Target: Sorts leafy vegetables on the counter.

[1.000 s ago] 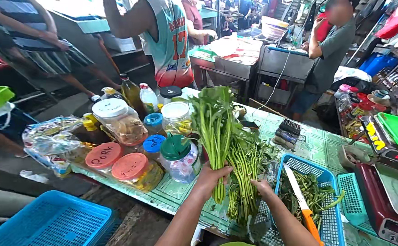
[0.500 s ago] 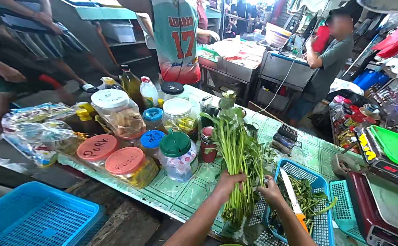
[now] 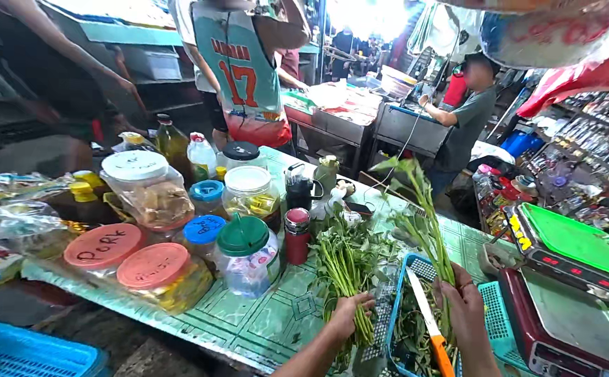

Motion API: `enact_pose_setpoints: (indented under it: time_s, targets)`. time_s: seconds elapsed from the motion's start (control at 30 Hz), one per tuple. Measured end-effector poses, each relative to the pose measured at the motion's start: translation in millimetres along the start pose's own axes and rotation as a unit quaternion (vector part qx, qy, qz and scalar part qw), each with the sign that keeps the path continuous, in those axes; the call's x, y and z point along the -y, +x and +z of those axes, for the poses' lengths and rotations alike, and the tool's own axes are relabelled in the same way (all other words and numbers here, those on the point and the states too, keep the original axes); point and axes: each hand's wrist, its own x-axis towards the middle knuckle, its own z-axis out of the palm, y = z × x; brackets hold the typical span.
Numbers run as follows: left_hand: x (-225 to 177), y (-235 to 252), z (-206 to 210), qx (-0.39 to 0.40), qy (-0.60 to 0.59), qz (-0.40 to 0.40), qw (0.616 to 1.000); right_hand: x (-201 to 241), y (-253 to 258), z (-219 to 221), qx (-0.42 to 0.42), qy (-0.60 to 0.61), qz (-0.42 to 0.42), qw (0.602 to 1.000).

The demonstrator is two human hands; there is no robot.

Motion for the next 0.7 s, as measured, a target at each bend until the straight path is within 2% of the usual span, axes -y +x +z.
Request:
enact_pose_setpoints:
  time_s: [0.13,0.3,0.37,0.47,0.63,0.7]
  targets:
    - [4,-18,2,0.045,-0.008,-0.009,0.999,-2,-5,9,0.033,0.025,-0.042,0.998]
    - [13,-44,4,0.187,-0.06,0.0,0.981,-60,-16,53,0.096,-0.076,0.016,0.992]
    - [16,-47,2,0.18,-0.082,0.012,0.98,-91,-24,69,0.106,-0.129,0.039,0.985]
    - [17,-39,-5,0.13,-0.117,-0.015,0.984,-117,-33,80,0.099,-0.171,0.034,0.98]
    - [17,-36,-22,0.111,-0.108,-0.012,0.988,-99,-22,72,0.065,-0.093,0.07,0.991]
    - [15,-35,-25,0.117,-0.131,0.013,0.984,-88,-13,64,0.044,-0.031,0.086,0.995]
